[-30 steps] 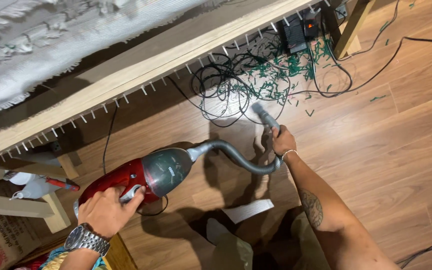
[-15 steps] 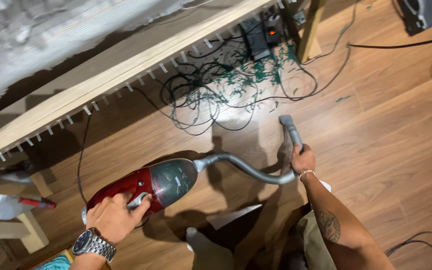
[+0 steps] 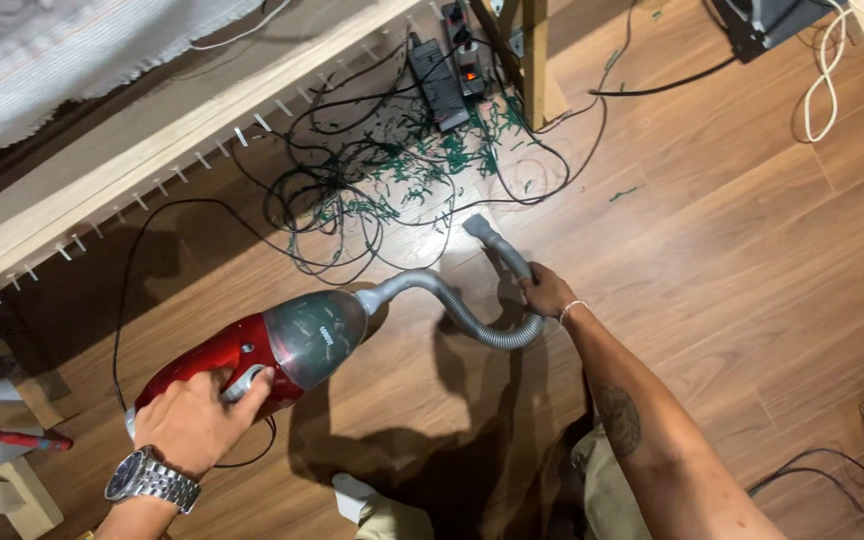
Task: Vacuuming the floor around a rug-making frame in a workshop.
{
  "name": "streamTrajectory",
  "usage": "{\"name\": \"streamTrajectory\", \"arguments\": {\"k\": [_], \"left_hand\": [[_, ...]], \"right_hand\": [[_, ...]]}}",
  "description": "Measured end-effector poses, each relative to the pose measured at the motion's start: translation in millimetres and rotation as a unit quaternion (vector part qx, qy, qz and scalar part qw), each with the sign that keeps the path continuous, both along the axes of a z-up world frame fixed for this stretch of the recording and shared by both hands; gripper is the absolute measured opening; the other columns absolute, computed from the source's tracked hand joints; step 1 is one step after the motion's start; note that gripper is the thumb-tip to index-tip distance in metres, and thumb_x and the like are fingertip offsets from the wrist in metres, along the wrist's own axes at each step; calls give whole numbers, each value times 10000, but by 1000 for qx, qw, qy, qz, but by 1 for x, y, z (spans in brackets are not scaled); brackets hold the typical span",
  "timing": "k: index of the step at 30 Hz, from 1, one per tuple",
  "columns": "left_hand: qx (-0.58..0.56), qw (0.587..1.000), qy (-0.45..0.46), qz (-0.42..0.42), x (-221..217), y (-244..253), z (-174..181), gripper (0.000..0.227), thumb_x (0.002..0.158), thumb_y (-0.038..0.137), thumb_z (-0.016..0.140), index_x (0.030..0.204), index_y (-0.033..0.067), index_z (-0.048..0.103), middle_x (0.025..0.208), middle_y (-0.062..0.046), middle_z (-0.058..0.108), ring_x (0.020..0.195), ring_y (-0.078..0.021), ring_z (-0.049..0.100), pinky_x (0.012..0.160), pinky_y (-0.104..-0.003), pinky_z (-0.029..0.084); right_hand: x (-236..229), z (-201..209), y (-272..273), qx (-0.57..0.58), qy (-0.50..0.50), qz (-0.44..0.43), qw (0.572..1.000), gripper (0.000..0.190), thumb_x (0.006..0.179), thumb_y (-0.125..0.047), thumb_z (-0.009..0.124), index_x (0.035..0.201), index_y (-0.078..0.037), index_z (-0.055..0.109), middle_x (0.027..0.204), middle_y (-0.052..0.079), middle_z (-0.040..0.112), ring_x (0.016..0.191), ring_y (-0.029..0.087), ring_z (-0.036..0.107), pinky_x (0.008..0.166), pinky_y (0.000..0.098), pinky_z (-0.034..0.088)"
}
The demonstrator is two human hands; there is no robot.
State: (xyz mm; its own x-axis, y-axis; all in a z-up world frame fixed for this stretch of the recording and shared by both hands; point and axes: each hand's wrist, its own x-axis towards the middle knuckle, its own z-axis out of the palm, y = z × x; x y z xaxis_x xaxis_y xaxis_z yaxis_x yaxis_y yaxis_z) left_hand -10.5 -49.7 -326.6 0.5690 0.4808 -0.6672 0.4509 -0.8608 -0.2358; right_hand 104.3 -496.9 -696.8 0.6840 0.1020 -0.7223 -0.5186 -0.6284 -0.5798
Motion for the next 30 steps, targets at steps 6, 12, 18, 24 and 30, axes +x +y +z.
{"name": "streamTrajectory", "arguments": {"k": [6, 12, 18, 24, 30], "left_hand": [[8, 999, -16, -34, 2, -39, -5, 665, 793, 761, 591, 958, 153, 806, 845, -182, 778, 867, -355, 767, 856, -464, 595], [-47, 999, -6, -23, 39, -109, 1, 651, 792, 746, 587, 943, 156, 816, 834, -171, 784, 889, -355, 763, 867, -465, 595], [-69, 996, -21, -55, 83, -161, 5, 635, 787, 723, 599, 938, 142, 806, 827, -169, 788, 883, -349, 763, 863, -461, 593], [-66, 992, -56, -88, 129, -198, -2, 666, 776, 741, 599, 939, 128, 805, 862, -163, 790, 909, -345, 761, 892, -461, 586], [-48, 997, 7, -57, 179, -252, 15, 695, 804, 760, 566, 992, 138, 811, 944, -154, 809, 1003, -325, 766, 982, -433, 574]], "right_hand": [[-17, 0, -95, -118, -78, -180, 973, 414, 1031, -330, 619, 1237, 30, 605, 919, 196, 702, 752, 261, 681, 705, 409, 541], [7, 16, -166, 22, 6, -346, 938, 422, 1016, -271, 557, 1330, 4, 492, 863, 166, 665, 614, 258, 636, 549, 418, 558], [9, 12, -222, -62, -45, -256, 964, 467, 973, -239, 587, 1369, -14, 485, 911, 166, 674, 699, 237, 650, 622, 392, 558], [41, 48, -252, -5, -14, -388, 921, 475, 1003, -270, 554, 1390, -8, 468, 998, 189, 628, 750, 264, 607, 636, 426, 528], [105, 24, -294, 65, 13, -275, 959, 545, 1008, -200, 496, 1500, -77, 299, 1129, 102, 568, 850, 224, 634, 710, 409, 548]]}}
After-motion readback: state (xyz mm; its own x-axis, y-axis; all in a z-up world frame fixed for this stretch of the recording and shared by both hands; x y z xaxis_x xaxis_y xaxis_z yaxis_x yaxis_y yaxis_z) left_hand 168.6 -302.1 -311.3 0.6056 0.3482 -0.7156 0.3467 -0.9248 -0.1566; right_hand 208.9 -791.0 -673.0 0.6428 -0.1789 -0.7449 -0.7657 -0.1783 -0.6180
